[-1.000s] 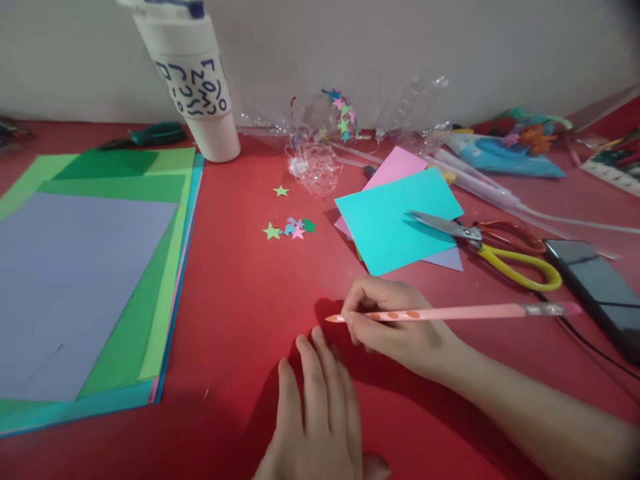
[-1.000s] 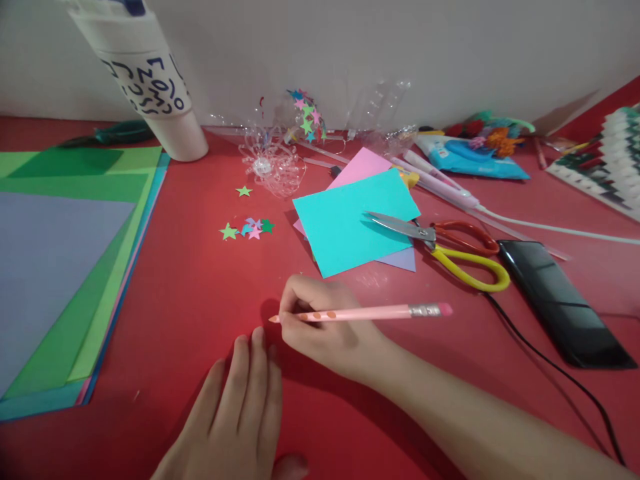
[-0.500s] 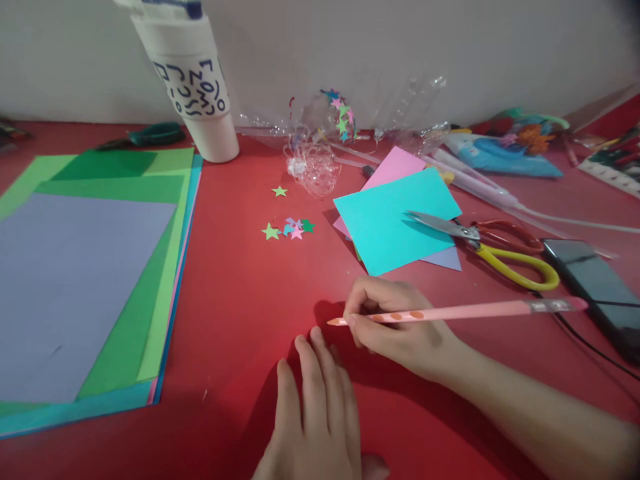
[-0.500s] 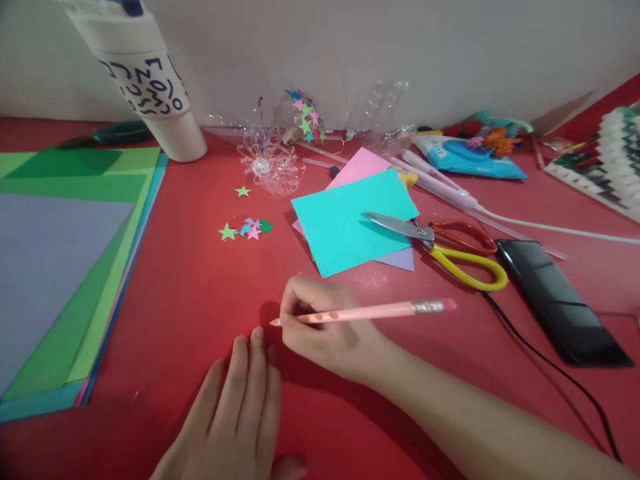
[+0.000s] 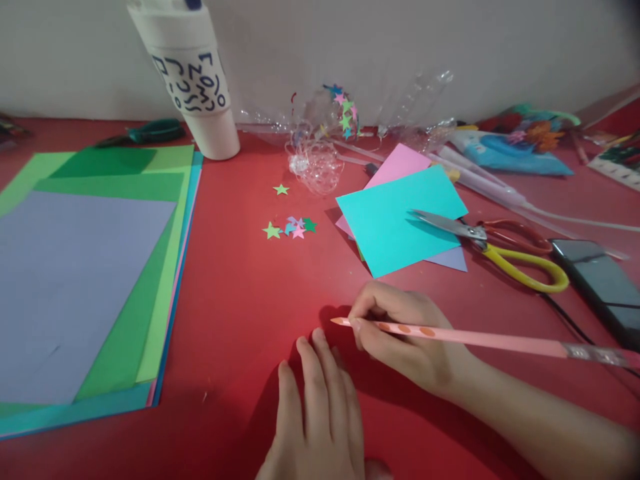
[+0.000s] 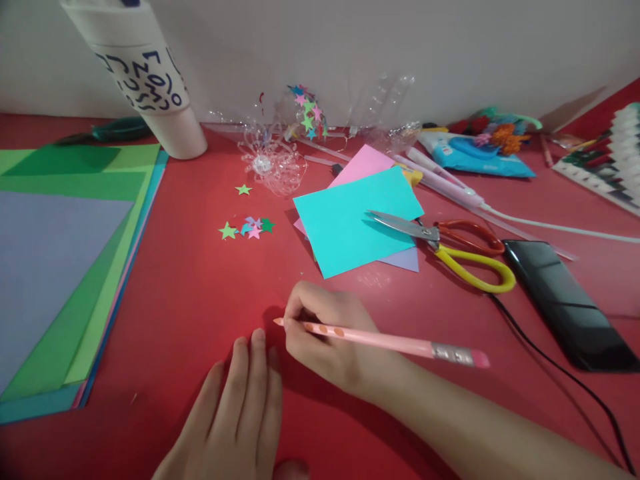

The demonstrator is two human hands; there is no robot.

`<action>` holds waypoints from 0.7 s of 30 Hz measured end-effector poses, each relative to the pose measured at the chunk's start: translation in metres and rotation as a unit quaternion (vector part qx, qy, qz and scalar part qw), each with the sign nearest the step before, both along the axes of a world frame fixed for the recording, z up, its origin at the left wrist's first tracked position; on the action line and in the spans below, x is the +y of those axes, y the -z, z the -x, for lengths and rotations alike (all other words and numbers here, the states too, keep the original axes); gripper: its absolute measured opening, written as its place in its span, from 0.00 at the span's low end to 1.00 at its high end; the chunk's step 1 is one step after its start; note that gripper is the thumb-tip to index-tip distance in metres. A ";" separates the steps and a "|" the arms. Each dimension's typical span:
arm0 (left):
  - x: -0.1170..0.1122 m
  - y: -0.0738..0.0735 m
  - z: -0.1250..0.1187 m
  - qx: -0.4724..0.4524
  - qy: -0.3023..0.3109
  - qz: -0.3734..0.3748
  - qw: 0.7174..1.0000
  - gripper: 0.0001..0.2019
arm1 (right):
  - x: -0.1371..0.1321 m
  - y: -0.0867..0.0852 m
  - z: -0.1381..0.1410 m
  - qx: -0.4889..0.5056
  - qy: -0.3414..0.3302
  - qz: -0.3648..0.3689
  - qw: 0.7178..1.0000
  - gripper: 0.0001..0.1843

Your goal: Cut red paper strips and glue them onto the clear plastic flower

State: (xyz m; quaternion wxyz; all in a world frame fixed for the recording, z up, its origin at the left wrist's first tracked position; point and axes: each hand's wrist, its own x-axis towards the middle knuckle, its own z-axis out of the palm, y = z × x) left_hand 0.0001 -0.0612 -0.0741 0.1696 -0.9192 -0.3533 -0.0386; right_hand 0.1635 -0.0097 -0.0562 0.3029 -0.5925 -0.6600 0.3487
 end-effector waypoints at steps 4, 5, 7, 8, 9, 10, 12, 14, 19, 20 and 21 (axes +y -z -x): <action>0.001 -0.001 0.001 -0.001 0.003 0.003 1.000 0.38 | 0.001 0.000 0.001 0.008 -0.004 0.005 1.000 0.07; 0.001 -0.001 0.001 0.001 0.006 0.001 1.000 0.38 | 0.000 0.001 0.001 0.008 0.002 0.003 1.000 0.07; 0.001 -0.001 0.001 0.004 0.010 -0.002 1.000 0.37 | 0.000 0.001 0.002 0.012 0.013 -0.001 1.000 0.08; 0.001 -0.001 0.002 0.004 0.009 -0.003 1.000 0.37 | 0.000 0.001 0.002 0.014 0.020 -0.002 1.000 0.08; 0.002 -0.001 0.002 0.003 0.008 -0.003 1.000 0.37 | -0.001 0.001 0.002 0.013 0.029 -0.001 0.999 0.08; 0.002 -0.001 0.002 0.001 0.008 -0.004 1.000 0.37 | -0.001 0.000 0.002 0.010 0.041 0.002 0.999 0.08; 0.002 -0.001 0.002 0.000 0.012 -0.006 1.000 0.37 | -0.002 -0.002 0.002 -0.003 0.065 0.013 0.998 0.08; 0.002 -0.002 0.002 0.003 0.013 -0.007 1.000 0.38 | -0.002 -0.003 0.001 -0.003 0.071 0.018 0.997 0.08; 0.001 -0.004 0.002 -0.001 -0.009 0.000 1.000 0.39 | -0.001 0.003 -0.002 0.098 0.049 0.040 0.993 0.08; 0.001 -0.005 0.001 -0.005 -0.012 0.009 1.000 0.40 | 0.000 0.005 -0.003 0.122 0.047 0.046 0.990 0.07; 0.001 -0.005 0.001 -0.008 -0.016 0.021 1.000 0.40 | 0.001 0.006 -0.004 0.143 0.044 0.052 0.987 0.07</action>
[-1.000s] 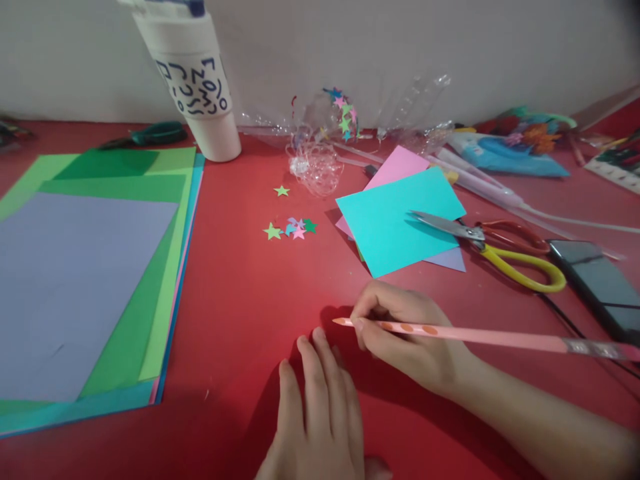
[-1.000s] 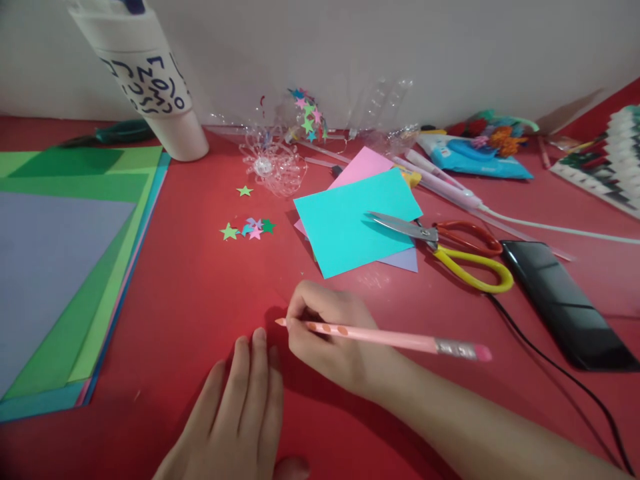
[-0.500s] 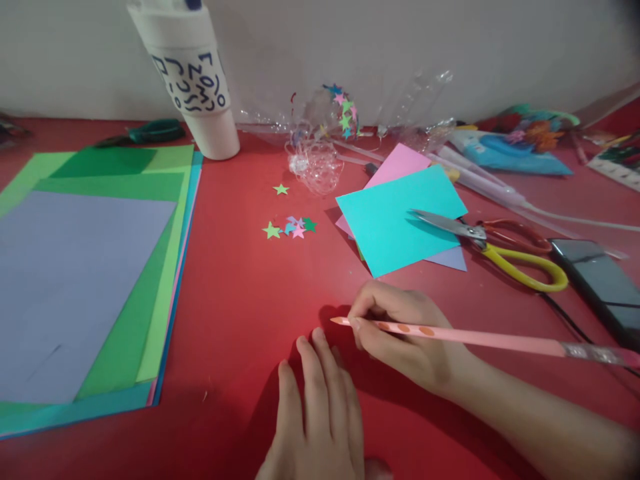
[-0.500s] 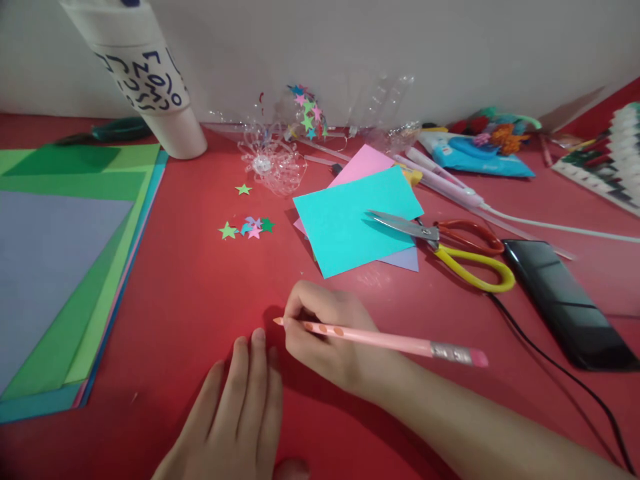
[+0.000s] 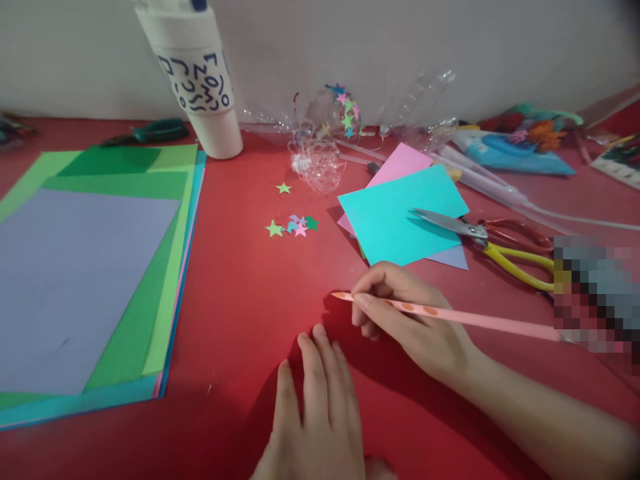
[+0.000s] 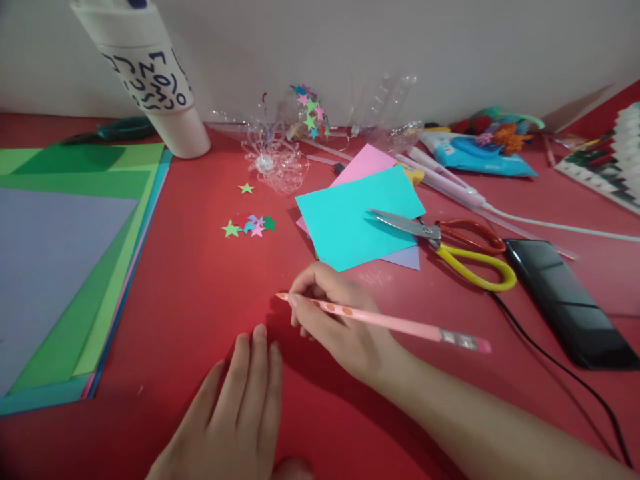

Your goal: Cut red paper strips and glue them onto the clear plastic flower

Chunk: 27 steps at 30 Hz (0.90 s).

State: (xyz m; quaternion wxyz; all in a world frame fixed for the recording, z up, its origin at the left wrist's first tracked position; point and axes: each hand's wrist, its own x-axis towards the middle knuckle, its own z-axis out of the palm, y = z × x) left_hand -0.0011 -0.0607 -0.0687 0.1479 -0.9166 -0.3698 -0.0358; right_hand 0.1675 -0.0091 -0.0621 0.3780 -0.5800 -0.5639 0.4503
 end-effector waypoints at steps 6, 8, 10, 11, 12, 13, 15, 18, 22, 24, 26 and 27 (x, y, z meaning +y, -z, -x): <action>0.001 -0.009 -0.003 -0.006 -0.052 0.044 0.998 0.37 | -0.004 -0.007 0.001 -0.002 -0.045 0.013 0.999 0.05; 0.001 -0.012 -0.003 -0.012 -0.050 0.035 0.998 0.34 | -0.009 -0.014 0.004 -0.080 -0.082 0.006 0.993 0.07; 0.002 -0.013 -0.002 -0.009 -0.033 0.016 0.999 0.28 | -0.012 -0.019 0.008 -0.140 -0.100 0.006 0.985 0.08; 0.002 -0.014 -0.001 -0.005 -0.022 0.004 1.000 0.25 | -0.012 -0.021 0.010 -0.146 -0.097 0.007 0.984 0.09; 0.002 -0.013 0.000 0.000 -0.012 -0.009 1.000 0.22 | -0.011 -0.022 0.012 -0.134 -0.093 0.011 0.987 0.10; 0.001 -0.013 0.001 0.004 -0.004 -0.020 1.000 0.20 | -0.009 -0.022 0.014 -0.107 -0.091 0.018 0.990 0.12; 0.000 -0.012 0.001 0.010 0.000 -0.031 0.999 0.18 | -0.003 -0.019 0.018 -0.047 -0.083 0.029 0.995 0.11; -0.002 -0.010 0.000 0.014 -0.008 -0.033 0.999 0.18 | 0.005 -0.011 0.025 -0.015 -0.062 0.028 0.998 0.02; -0.002 -0.007 -0.002 0.008 -0.008 -0.034 0.999 0.21 | 0.008 -0.001 0.028 -0.034 -0.041 -0.006 0.999 0.04; -0.002 -0.005 -0.003 0.002 -0.008 -0.032 0.999 0.22 | 0.007 0.000 0.028 -0.056 -0.035 -0.013 0.998 0.06; -0.001 -0.005 -0.003 -0.002 -0.007 -0.031 1.000 0.22 | 0.006 0.000 0.027 -0.079 -0.031 -0.014 0.996 0.07; -0.001 -0.005 -0.003 -0.002 -0.005 -0.031 1.000 0.22 | 0.005 0.000 0.027 -0.089 -0.031 -0.013 0.995 0.07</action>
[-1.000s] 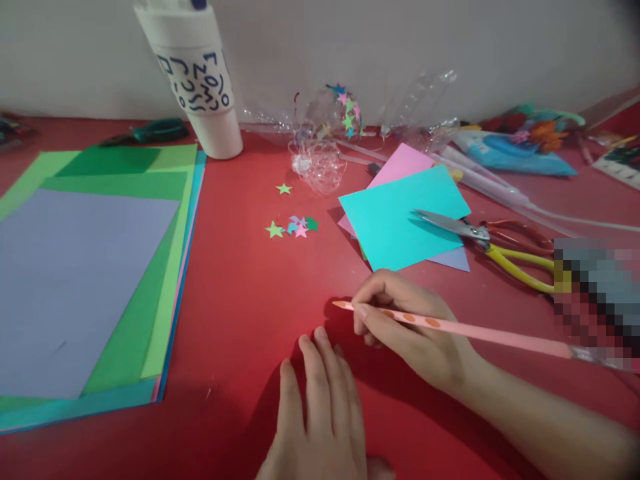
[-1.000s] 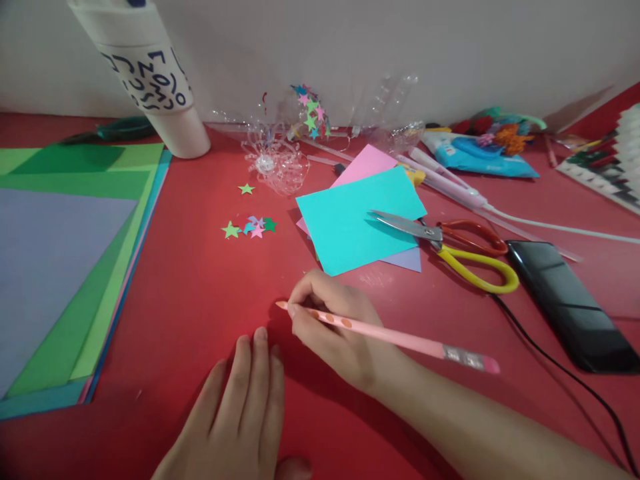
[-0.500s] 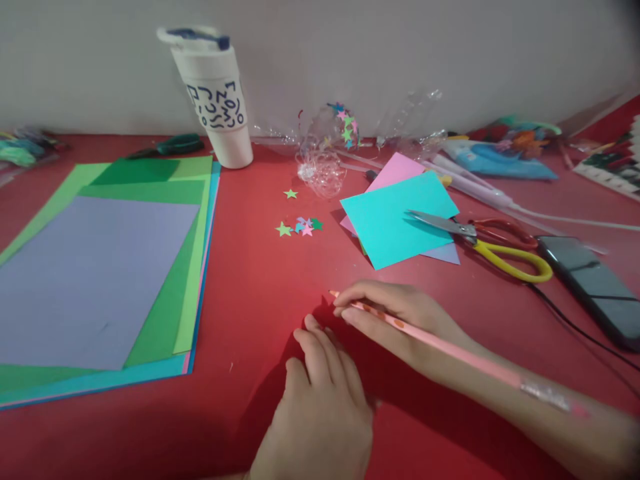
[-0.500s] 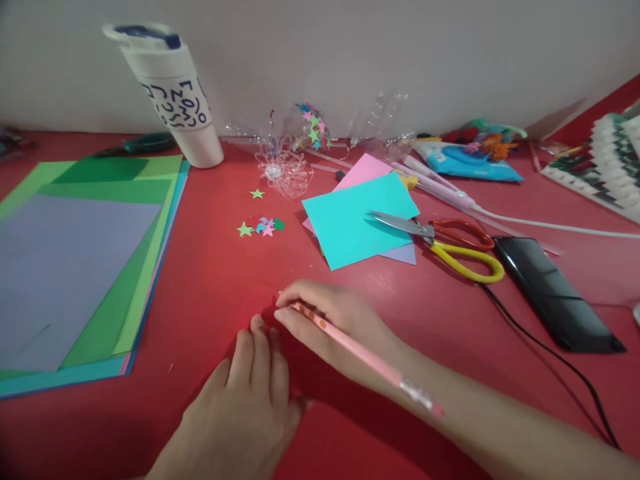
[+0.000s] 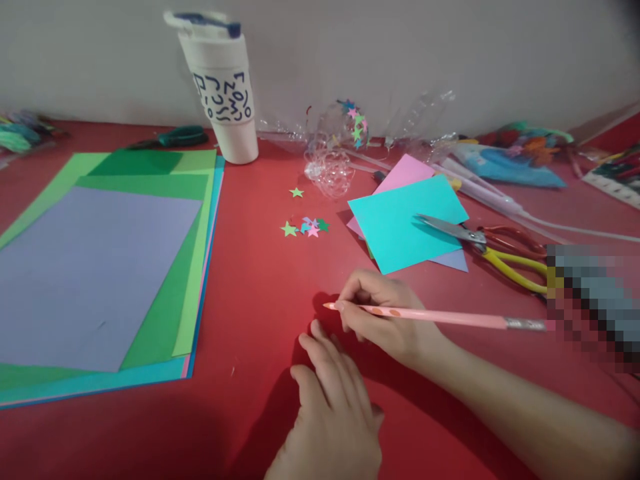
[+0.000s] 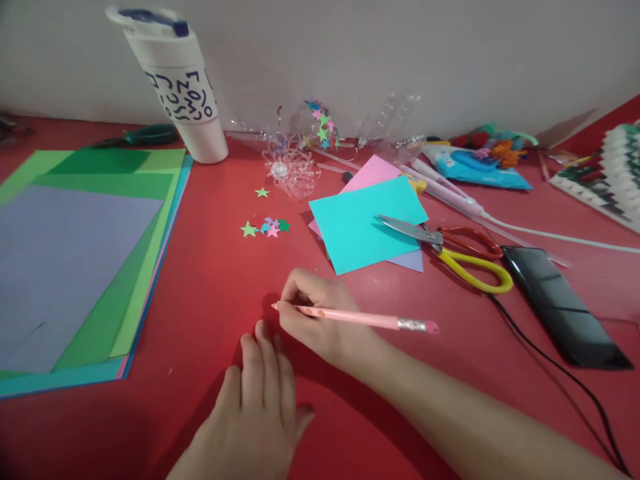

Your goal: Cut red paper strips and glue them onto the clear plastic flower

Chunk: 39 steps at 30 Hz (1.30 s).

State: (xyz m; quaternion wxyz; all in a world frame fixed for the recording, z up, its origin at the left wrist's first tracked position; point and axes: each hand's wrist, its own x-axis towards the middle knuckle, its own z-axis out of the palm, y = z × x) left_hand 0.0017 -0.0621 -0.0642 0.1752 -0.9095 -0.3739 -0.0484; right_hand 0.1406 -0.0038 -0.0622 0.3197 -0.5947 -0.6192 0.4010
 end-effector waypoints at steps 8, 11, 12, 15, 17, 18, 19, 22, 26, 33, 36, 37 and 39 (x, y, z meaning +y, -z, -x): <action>0.001 -0.001 0.000 0.006 0.000 -0.002 1.000 0.20 | 0.002 -0.003 0.001 -0.023 -0.001 0.001 1.000 0.07; 0.001 -0.001 0.000 0.007 -0.002 -0.005 1.000 0.20 | 0.002 -0.003 0.001 -0.013 -0.003 0.003 1.000 0.08; 0.001 -0.001 0.000 0.008 -0.001 -0.005 1.000 0.20 | 0.002 -0.003 0.001 -0.014 -0.003 0.004 1.000 0.07; 0.001 0.000 0.000 0.011 0.005 -0.007 1.000 0.21 | 0.002 -0.002 0.001 -0.023 -0.006 0.005 1.000 0.08; 0.001 0.000 0.001 0.015 0.010 -0.012 1.000 0.22 | 0.001 -0.001 0.000 -0.022 -0.009 0.002 1.000 0.08; 0.001 0.001 0.001 0.016 0.012 -0.015 1.000 0.23 | 0.001 0.000 0.000 -0.021 -0.010 0.000 1.000 0.08; 0.001 0.001 0.001 0.017 0.013 -0.017 1.000 0.23 | 0.001 0.000 0.000 -0.022 -0.010 -0.003 1.000 0.08; 0.001 0.001 0.002 0.019 0.014 -0.019 1.000 0.23 | 0.001 0.000 0.000 -0.024 -0.007 -0.007 1.000 0.08; 0.001 0.001 0.002 0.025 0.016 -0.019 0.999 0.23 | 0.001 0.000 0.000 -0.020 -0.018 -0.015 1.000 0.08; 0.001 0.001 0.001 0.024 0.016 -0.020 0.999 0.25 | 0.000 0.000 0.000 -0.021 -0.015 -0.013 1.000 0.08; 0.001 0.001 0.001 0.023 0.014 -0.020 0.999 0.25 | -0.001 0.000 0.000 -0.028 -0.020 -0.018 0.999 0.07; 0.001 0.001 0.001 0.024 0.015 -0.020 0.999 0.25 | 0.000 0.001 0.000 -0.030 -0.023 -0.021 0.999 0.07; 0.001 0.001 0.002 0.026 0.017 -0.020 0.999 0.25 | 0.000 0.002 0.000 -0.030 -0.024 -0.026 0.999 0.07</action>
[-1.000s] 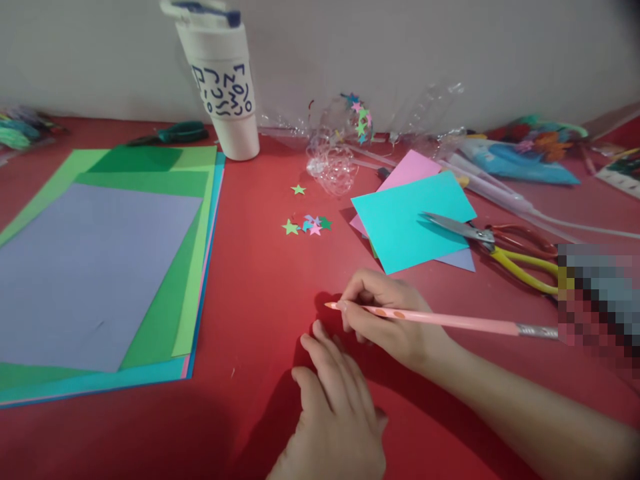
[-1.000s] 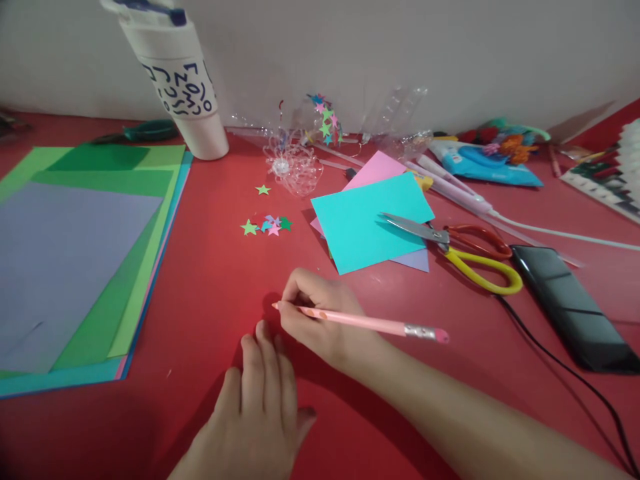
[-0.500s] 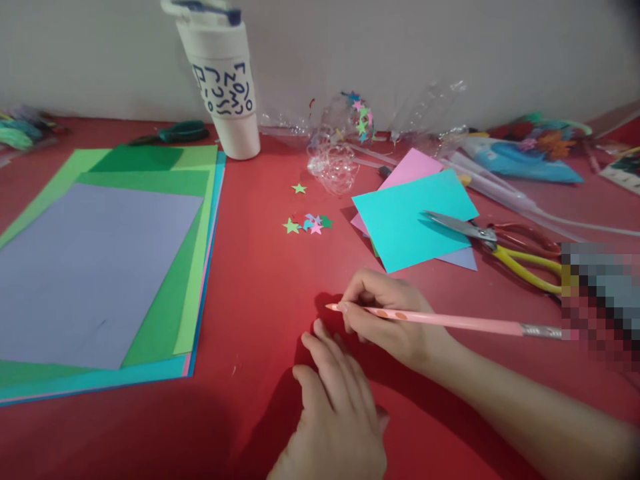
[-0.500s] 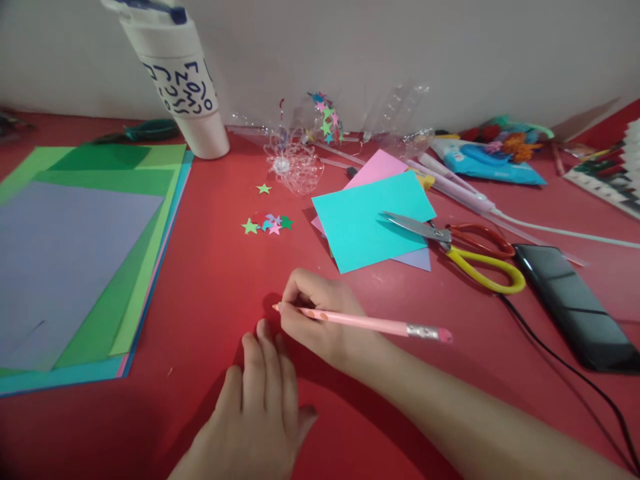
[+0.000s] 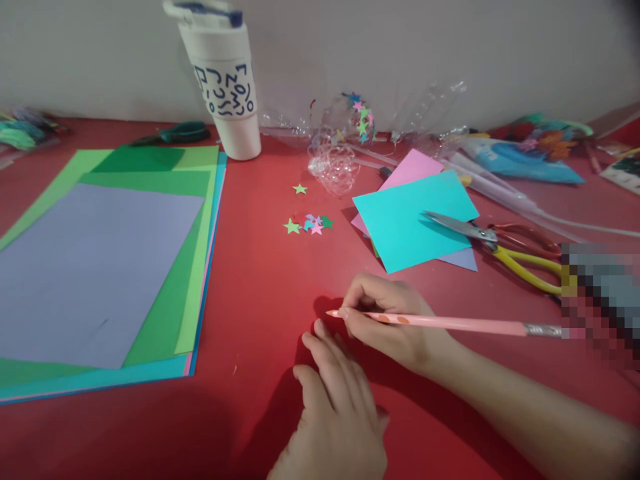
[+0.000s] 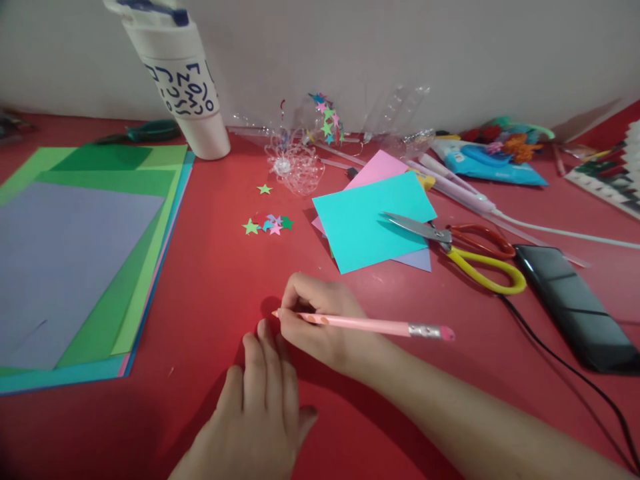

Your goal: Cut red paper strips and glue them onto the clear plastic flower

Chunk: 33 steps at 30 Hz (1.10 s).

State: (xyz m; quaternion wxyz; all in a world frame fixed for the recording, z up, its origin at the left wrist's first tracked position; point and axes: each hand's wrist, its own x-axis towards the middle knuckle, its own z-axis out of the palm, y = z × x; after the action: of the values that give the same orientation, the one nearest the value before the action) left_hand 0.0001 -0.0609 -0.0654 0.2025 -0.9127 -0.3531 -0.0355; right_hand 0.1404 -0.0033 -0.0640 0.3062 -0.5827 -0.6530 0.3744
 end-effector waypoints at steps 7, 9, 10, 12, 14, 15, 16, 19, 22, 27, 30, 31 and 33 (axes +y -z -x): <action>0.001 0.000 -0.001 0.000 -0.003 -0.001 1.000 0.24 | 0.001 0.000 -0.001 -0.002 -0.004 -0.005 1.000 0.07; 0.000 0.000 0.000 -0.001 -0.003 -0.003 1.000 0.24 | 0.000 0.000 -0.001 0.000 -0.001 -0.003 1.000 0.07; 0.000 0.000 0.000 -0.001 -0.003 -0.003 1.000 0.24 | 0.000 0.000 -0.001 0.002 0.004 0.000 1.000 0.07; -0.001 0.000 0.000 -0.001 -0.003 -0.004 1.000 0.23 | 0.000 -0.001 0.000 0.005 0.008 0.003 1.000 0.07; -0.001 0.000 0.000 0.001 -0.004 -0.005 1.000 0.24 | 0.000 -0.001 0.001 0.005 0.003 0.003 1.000 0.07; -0.001 0.000 0.000 0.001 -0.005 -0.006 1.000 0.24 | 0.000 -0.001 0.001 0.006 0.001 0.004 1.000 0.07; -0.001 0.000 0.000 0.002 -0.006 -0.006 1.000 0.24 | -0.001 -0.001 0.001 0.007 0.001 0.006 1.000 0.07; -0.001 0.000 0.000 0.003 -0.010 -0.003 1.000 0.24 | -0.001 -0.002 0.000 0.009 0.008 0.008 1.000 0.07; -0.001 0.000 -0.001 0.004 -0.014 0.000 1.000 0.24 | -0.002 -0.002 0.000 0.016 0.006 0.015 1.000 0.07; -0.002 -0.001 -0.001 0.000 -0.015 0.012 1.000 0.21 | -0.001 -0.003 0.000 0.028 0.012 0.028 0.999 0.08; -0.001 -0.001 -0.001 -0.002 -0.009 0.013 1.000 0.22 | 0.000 -0.004 0.001 0.025 0.016 0.029 0.999 0.07; -0.001 -0.001 -0.001 -0.003 -0.009 0.013 1.000 0.22 | 0.000 -0.004 0.001 0.026 0.017 0.029 0.999 0.07; -0.001 -0.001 -0.001 -0.002 -0.012 0.013 1.000 0.22 | 0.000 -0.004 0.001 0.023 0.012 0.024 0.999 0.07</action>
State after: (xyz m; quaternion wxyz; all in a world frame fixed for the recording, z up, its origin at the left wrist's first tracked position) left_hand 0.0011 -0.0618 -0.0646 0.1905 -0.9108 -0.3650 -0.0306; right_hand 0.1394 -0.0030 -0.0603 0.3113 -0.5892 -0.6295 0.3995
